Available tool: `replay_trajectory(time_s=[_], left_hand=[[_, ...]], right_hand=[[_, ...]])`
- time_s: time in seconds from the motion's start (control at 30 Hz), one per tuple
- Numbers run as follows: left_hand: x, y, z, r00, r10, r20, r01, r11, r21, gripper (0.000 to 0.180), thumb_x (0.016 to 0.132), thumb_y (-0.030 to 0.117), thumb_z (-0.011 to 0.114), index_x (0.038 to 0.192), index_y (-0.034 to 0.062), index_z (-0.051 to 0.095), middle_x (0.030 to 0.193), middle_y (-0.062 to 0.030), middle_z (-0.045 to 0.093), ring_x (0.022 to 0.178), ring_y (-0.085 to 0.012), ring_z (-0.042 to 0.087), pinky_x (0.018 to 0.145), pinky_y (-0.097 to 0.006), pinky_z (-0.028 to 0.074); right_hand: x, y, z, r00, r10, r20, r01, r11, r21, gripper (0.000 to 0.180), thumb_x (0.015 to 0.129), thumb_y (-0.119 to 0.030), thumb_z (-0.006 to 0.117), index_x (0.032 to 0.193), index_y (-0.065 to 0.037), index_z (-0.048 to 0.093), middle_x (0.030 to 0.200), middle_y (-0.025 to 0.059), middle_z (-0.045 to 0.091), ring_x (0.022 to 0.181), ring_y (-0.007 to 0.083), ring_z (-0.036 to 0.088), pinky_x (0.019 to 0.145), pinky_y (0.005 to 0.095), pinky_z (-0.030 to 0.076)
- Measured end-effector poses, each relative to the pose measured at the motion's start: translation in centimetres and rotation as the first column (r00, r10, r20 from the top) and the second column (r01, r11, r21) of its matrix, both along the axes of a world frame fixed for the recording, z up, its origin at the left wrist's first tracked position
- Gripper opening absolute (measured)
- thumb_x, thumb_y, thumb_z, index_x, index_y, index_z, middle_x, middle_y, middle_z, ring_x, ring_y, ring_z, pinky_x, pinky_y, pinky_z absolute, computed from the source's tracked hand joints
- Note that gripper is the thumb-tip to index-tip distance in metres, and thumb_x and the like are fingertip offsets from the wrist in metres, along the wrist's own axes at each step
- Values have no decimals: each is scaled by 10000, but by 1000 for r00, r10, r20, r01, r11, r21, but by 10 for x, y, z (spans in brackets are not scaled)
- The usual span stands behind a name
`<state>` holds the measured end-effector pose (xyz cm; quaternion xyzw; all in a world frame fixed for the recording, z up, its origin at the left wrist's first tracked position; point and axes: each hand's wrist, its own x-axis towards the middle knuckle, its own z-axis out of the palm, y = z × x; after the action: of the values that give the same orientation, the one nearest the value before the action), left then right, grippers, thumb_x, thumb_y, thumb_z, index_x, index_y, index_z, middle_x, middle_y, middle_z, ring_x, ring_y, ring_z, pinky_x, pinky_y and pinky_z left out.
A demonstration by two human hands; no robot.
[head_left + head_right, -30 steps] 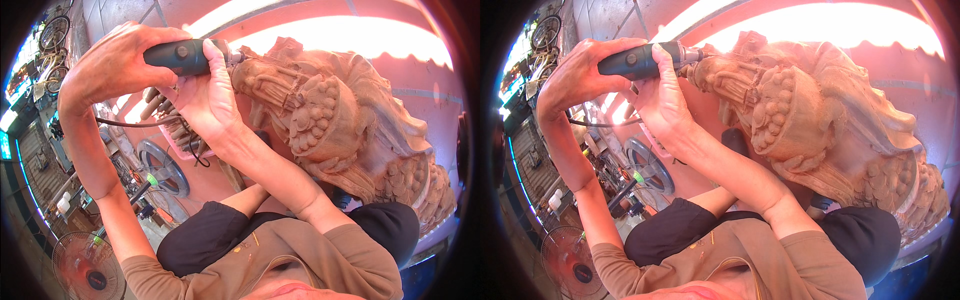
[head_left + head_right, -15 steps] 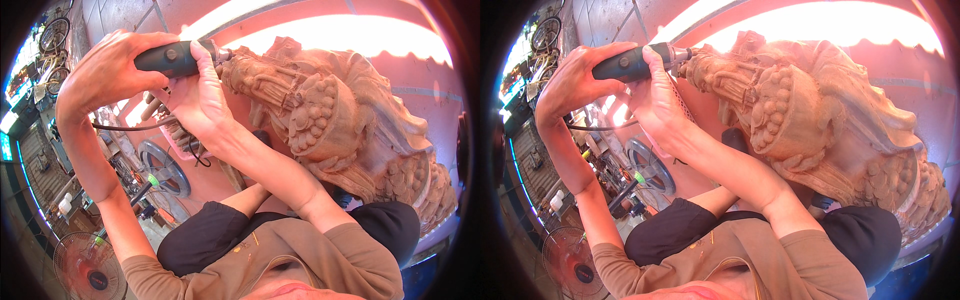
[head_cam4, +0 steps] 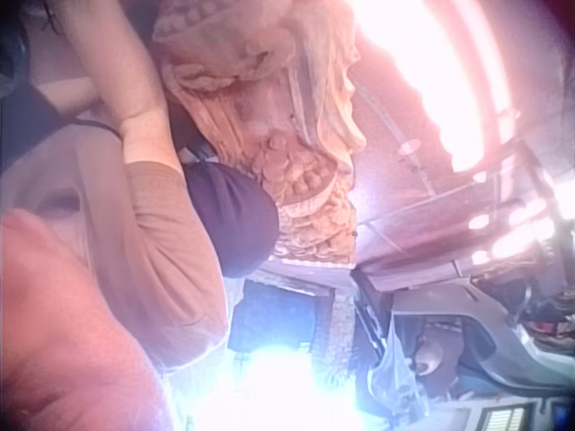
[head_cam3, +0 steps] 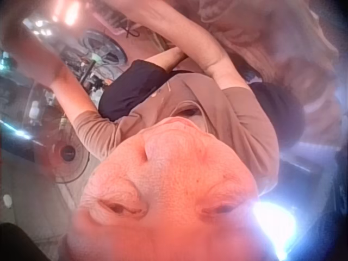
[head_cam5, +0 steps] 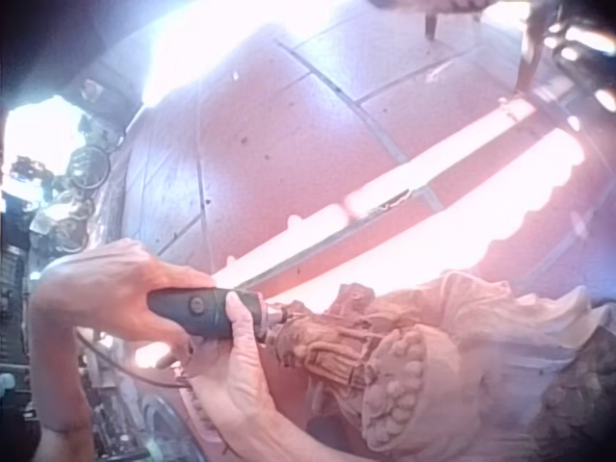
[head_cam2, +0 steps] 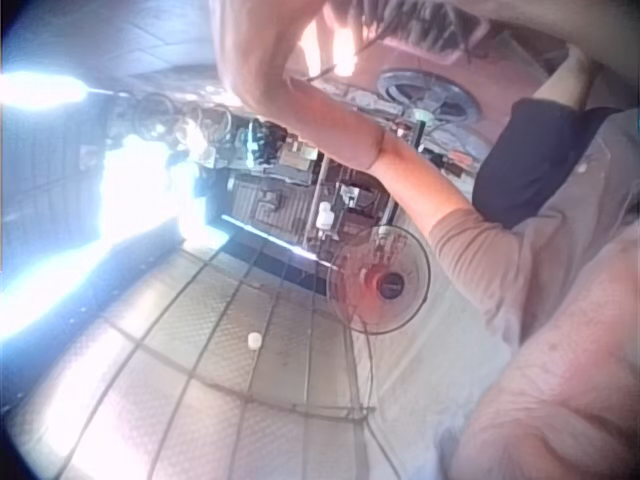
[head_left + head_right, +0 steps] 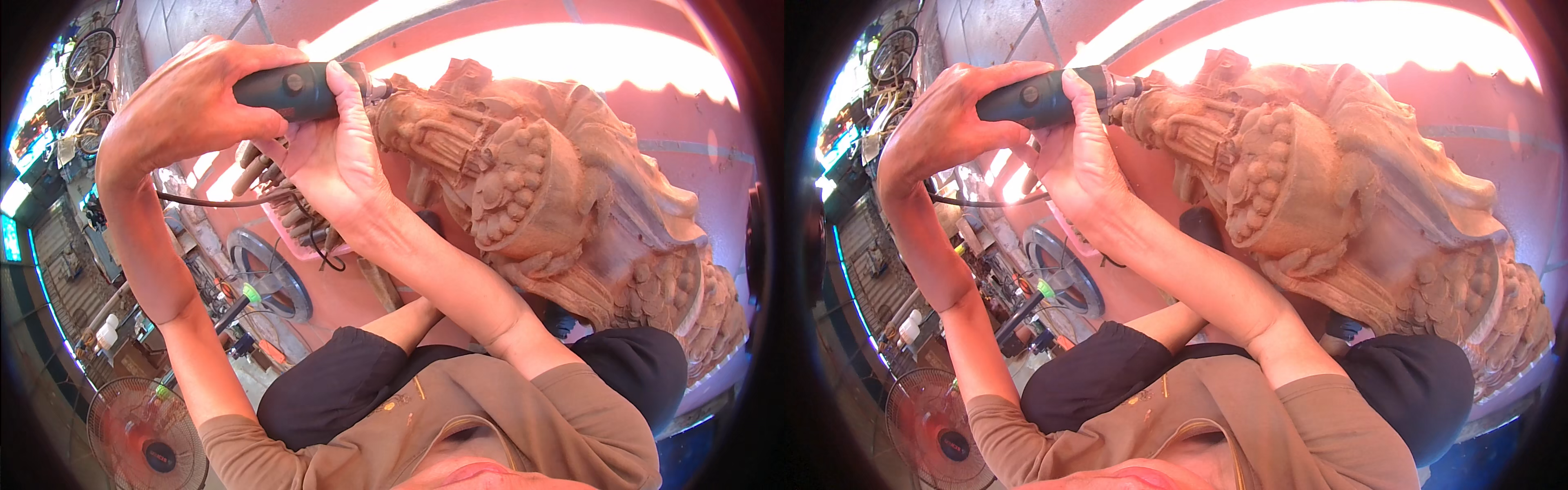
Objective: The person uses a rotary carving tool to refine details on a wooden sculpture of a figure. The hands guide the tool along the surface to shape and smooth the carved features.
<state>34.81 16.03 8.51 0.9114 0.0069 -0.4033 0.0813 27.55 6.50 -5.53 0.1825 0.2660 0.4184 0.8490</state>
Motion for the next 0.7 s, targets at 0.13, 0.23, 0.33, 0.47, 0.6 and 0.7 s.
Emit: replay_trajectory(time_s=[0.13,0.23,0.33,0.47,0.6,0.7], left_hand=[[-2,-1,1,1000,21,10,-21,1000,-10,583,654,146,697,1231,74,658,658,-141,627,545,-193,612,590,-309,502],[-2,-1,3,999,36,-3,-36,999,-12,582,651,147,701,1227,76,660,659,-142,627,554,-198,619,604,-310,506],[-1,-3,5,1000,17,7,-17,1000,-18,576,650,149,702,1220,77,662,662,-143,631,561,-209,628,615,-314,510],[0,-2,7,998,-53,21,52,998,17,568,649,159,702,1210,76,663,668,-144,636,572,-224,637,629,-321,512],[2,-4,4,998,-64,21,63,997,41,565,649,177,704,1204,79,665,670,-149,635,584,-241,638,646,-325,510],[3,-7,6,1000,-25,-10,26,998,55,566,649,185,704,1205,82,665,669,-152,634,586,-245,635,648,-326,505]], right_hand=[[-2,0,-1,1000,1,0,-1,1000,12,356,995,-418,571,1261,-185,534,1235,-7,599,1191,162,552,1037,457,463],[-2,-2,3,1000,9,-2,-9,1000,27,349,996,-422,567,1253,-187,538,1235,-10,600,1187,161,552,1021,455,471],[-1,-3,4,1000,6,5,-6,1000,25,347,997,-428,564,1246,-187,539,1238,-11,600,1182,162,554,1008,456,476],[-1,-4,7,1000,10,1,-10,1000,24,349,998,-435,561,1244,-189,539,1226,-15,608,1178,161,557,1009,461,471],[0,-4,5,1000,-3,10,2,1000,29,343,998,-436,560,1236,-190,541,1211,-20,616,1175,159,560,1017,467,464],[-1,-3,4,1000,-6,4,6,999,34,337,998,-434,561,1228,-189,542,1205,-18,616,1174,158,560,1021,468,461]])
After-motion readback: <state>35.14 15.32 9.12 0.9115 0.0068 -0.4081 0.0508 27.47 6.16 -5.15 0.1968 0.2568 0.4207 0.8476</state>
